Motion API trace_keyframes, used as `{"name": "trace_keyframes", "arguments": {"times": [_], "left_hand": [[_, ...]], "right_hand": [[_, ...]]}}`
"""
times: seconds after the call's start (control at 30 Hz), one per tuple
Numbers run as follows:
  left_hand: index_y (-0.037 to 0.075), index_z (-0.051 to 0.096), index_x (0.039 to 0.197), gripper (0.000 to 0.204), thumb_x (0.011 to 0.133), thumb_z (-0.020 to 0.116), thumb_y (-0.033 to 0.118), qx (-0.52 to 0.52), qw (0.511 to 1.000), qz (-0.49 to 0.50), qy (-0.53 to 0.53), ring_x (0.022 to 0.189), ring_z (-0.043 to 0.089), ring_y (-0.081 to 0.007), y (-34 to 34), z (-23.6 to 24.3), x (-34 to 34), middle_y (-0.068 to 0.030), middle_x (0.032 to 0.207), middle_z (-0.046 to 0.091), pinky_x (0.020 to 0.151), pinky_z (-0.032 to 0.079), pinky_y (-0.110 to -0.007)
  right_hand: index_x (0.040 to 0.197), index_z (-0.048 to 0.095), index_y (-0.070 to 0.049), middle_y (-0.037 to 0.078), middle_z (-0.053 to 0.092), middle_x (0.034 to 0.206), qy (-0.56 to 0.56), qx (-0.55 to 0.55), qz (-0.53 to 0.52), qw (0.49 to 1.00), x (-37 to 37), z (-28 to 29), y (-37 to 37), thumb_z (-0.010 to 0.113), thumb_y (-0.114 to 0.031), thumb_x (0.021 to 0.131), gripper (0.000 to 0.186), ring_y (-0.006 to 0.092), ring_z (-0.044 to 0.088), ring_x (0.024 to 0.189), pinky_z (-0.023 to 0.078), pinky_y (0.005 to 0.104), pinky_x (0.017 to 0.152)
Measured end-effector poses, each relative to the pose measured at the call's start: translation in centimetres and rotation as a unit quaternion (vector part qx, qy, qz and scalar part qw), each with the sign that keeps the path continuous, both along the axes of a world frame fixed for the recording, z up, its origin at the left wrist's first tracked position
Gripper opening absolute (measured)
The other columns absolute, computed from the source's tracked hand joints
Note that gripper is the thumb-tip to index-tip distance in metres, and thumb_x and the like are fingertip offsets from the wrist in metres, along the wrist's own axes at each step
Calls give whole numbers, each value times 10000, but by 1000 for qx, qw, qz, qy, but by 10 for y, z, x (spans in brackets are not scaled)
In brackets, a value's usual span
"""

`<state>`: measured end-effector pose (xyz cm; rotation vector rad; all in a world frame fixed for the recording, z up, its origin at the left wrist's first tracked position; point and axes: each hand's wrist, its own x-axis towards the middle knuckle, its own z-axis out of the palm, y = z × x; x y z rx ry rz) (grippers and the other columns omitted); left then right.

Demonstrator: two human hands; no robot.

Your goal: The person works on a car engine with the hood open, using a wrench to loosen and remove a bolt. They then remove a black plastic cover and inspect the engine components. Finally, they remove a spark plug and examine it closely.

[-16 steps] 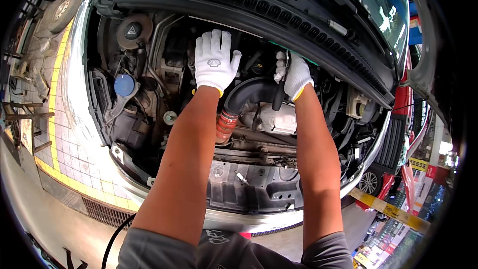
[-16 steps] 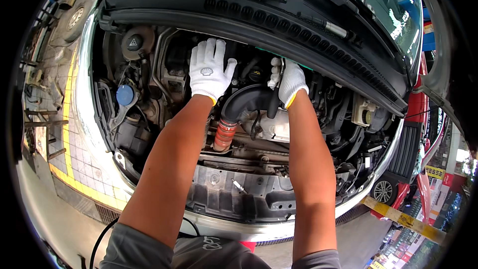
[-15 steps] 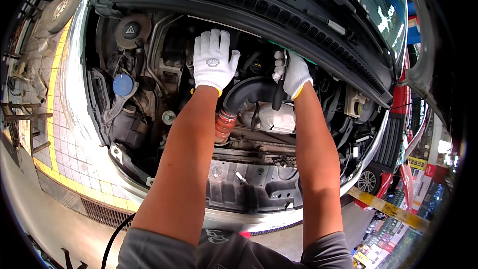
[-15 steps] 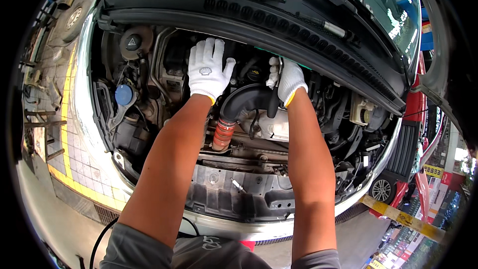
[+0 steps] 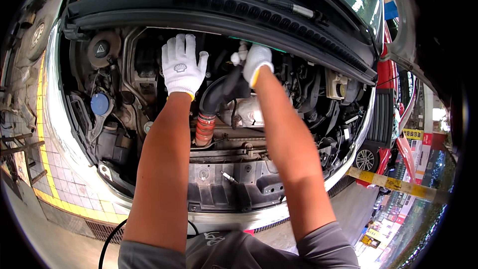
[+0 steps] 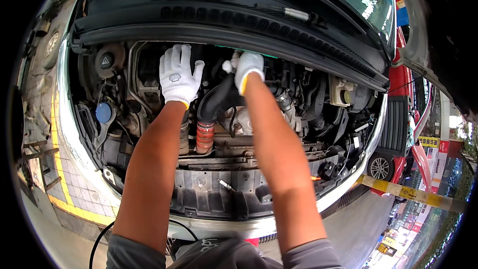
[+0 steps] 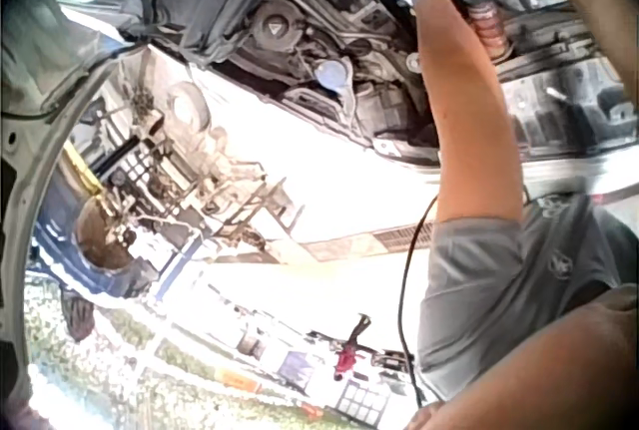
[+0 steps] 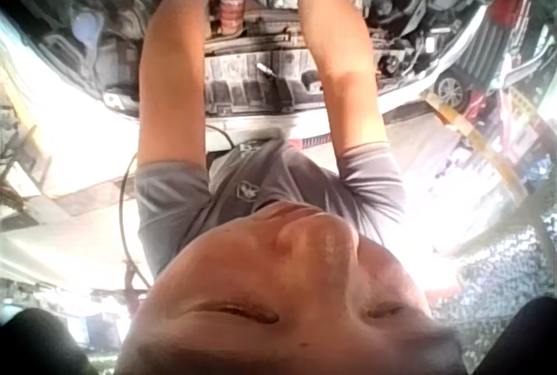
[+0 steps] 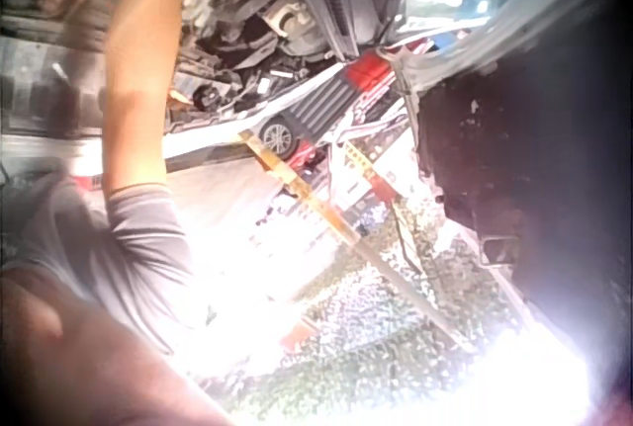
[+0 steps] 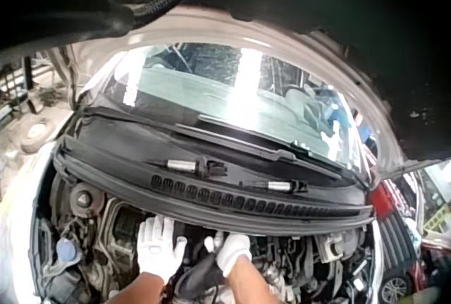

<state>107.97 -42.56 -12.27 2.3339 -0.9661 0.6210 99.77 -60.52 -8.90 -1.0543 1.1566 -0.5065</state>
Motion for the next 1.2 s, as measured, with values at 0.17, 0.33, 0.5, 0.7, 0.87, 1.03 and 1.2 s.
{"name": "trace_keyframes", "arguments": {"times": [0.17, 0.33, 0.5, 0.7, 0.87, 1.03, 1.2], "left_hand": [[22, 599, 1233, 513, 855, 704, 353, 8, 1000, -5, 10, 1104, 565, -357, -1, -2, -6, -174, 1220, 615, 964, 448, -494], [27, 605, 1223, 494, 849, 704, 334, 6, 1000, 12, 3, 1105, 558, -343, 4, -6, -2, -163, 1227, 612, 961, 450, -480], [23, 611, 1217, 505, 828, 724, 324, -14, 1000, -13, 24, 1089, 557, -334, 1, -4, -2, -148, 1206, 607, 949, 447, -474], [14, 613, 1211, 502, 816, 725, 302, -33, 999, -8, 22, 1091, 555, -343, 7, -6, 1, -159, 1204, 603, 949, 439, -469], [1, 605, 1208, 511, 801, 722, 288, -62, 998, -13, 26, 1124, 543, -366, 3, -8, -2, -172, 1214, 593, 981, 426, -486], [6, 601, 1214, 516, 803, 722, 294, -51, 998, -15, 34, 1122, 538, -363, 7, -8, 2, -166, 1210, 587, 983, 422, -483], [12, 607, 1195, 477, 817, 715, 283, -53, 997, -35, 43, 1123, 546, -368, -3, 3, -11, -172, 1206, 599, 974, 428, -493]], "right_hand": [[1133, 652, -5, 102, 647, 926, 331, -153, 466, 806, -36, 39, -51, 501, -316, 1066, 352, 177, 605, 635, 557, 365, 755], [1481, 503, -61, 244, 543, 1460, 467, -533, 475, 522, -38, 48, -48, 623, -363, 970, 606, 417, 501, 1365, 393, 486, 1158], [1452, 513, -30, 212, 590, 1363, 477, -503, 451, 562, -48, 42, -54, 640, -310, 963, 578, 350, 617, 1217, 493, 450, 1058], [992, 640, -41, 71, 667, 785, 229, -25, 242, 943, -13, 27, -16, 627, -261, 985, 220, 180, 642, 640, 531, 299, 688], [1262, 616, -6, 293, 659, 1236, 542, -530, 571, 314, -38, 0, -80, 629, -228, 949, 384, 384, 670, 1137, 517, 488, 1015], [1551, 415, -70, 276, 488, 1514, 457, -649, 376, 478, -51, 5, -65, 659, -241, 938, 682, 461, 452, 1406, 335, 517, 1211], [1119, 579, -1, 149, 628, 1018, 173, -80, 348, 918, -35, -37, -71, 671, -184, 954, 263, 267, 673, 836, 593, 382, 854]]}}
